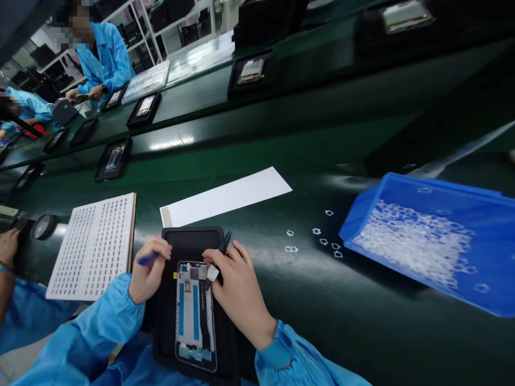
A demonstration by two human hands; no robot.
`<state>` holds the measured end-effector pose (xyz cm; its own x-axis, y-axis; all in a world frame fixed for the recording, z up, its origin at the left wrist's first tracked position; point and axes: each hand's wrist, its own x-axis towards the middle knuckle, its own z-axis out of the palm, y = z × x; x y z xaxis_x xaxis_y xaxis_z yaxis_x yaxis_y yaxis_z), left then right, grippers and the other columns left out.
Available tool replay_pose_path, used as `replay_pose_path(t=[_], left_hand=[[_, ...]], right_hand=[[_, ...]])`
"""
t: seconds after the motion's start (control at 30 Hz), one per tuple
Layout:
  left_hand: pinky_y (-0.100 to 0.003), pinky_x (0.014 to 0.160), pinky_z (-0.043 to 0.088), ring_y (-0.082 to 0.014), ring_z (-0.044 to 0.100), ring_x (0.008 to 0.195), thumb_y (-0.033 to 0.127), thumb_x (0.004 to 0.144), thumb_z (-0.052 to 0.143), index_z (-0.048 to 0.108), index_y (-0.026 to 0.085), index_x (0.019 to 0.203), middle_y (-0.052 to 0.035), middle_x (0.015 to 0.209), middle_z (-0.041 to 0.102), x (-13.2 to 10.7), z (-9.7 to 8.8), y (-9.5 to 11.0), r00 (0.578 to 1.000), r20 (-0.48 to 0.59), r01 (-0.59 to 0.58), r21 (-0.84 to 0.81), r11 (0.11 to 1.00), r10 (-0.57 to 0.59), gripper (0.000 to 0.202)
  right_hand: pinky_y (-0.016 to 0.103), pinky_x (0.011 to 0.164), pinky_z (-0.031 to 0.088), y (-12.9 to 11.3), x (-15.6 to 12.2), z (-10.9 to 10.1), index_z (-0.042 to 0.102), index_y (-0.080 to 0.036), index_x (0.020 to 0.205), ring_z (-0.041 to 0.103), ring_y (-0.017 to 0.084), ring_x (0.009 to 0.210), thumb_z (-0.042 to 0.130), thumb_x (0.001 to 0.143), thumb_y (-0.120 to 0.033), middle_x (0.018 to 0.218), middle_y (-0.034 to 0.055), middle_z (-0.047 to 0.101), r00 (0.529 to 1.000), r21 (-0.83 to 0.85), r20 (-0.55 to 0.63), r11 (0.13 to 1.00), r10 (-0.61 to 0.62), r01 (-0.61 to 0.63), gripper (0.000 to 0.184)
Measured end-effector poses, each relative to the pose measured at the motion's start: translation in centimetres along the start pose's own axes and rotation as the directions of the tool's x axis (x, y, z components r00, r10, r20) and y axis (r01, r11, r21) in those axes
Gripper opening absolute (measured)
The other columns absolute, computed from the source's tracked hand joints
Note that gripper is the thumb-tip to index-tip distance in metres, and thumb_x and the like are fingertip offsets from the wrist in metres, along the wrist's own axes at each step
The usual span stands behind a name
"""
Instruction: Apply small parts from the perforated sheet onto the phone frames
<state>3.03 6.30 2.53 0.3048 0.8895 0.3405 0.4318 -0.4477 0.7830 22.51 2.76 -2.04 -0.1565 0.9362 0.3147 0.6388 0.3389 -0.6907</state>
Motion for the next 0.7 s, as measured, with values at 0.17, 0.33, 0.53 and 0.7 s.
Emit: replay_pose_path(t=[0.17,0.33,0.53,0.7], left_hand=[[-0.029,0.056,0.042,-0.0168,0.055,0.065,0.014,0.089,0.045,0.062,0.019,0.106,-0.0042,0.079,0.058,-1.6,0.1,-0.2,0.885,0.414,-0.411,0.484,0.772,0.212,0.025],[-0.028,0.051,0.039,-0.0134,0.053,0.058,0.011,0.093,0.043,0.056,0.021,0.117,-0.0011,0.08,0.056,-2.1,0.9,-1.1,0.85,0.483,-0.496,0.602,0.625,0.209,0.028],[-0.027,0.048,0.042,-0.0117,0.055,0.054,0.015,0.097,0.042,0.052,0.019,0.118,0.0005,0.083,0.058,-1.9,0.9,-0.8,0.819,0.559,-0.515,0.617,0.595,0.129,0.024],[-0.027,0.049,0.046,-0.0118,0.059,0.057,0.02,0.098,0.042,0.051,0.019,0.121,-0.001,0.089,0.06,-2.0,1.3,-0.4,0.789,0.614,-0.484,0.619,0.619,0.002,0.025]], right_hand=[[0.054,0.103,0.036,0.4,-0.1,0.2,0.052,-0.026,0.101,0.062,0.023,0.081,0.04,0.088,-0.008,0.086,-0.0004,0.067,0.999,0.038,-0.035,0.999,0.012,-0.01,0.025],[0.053,0.106,0.035,0.4,-0.1,0.1,0.052,-0.027,0.114,0.065,0.022,0.089,0.037,0.097,-0.015,0.087,-0.0011,0.07,0.998,0.095,-0.063,0.995,0.031,-0.025,0.026],[0.037,0.074,0.053,0.2,-0.2,-0.7,0.06,-0.025,0.125,0.065,0.021,0.078,0.044,0.1,-0.036,0.089,0.0053,0.068,0.955,0.21,-0.243,0.97,0.169,-0.118,0.032],[0.032,0.064,0.054,0.6,1.1,-1.1,0.064,-0.022,0.111,0.065,0.019,0.076,0.044,0.099,-0.044,0.096,0.0083,0.065,0.906,0.323,-0.278,0.919,0.319,-0.224,0.032]])
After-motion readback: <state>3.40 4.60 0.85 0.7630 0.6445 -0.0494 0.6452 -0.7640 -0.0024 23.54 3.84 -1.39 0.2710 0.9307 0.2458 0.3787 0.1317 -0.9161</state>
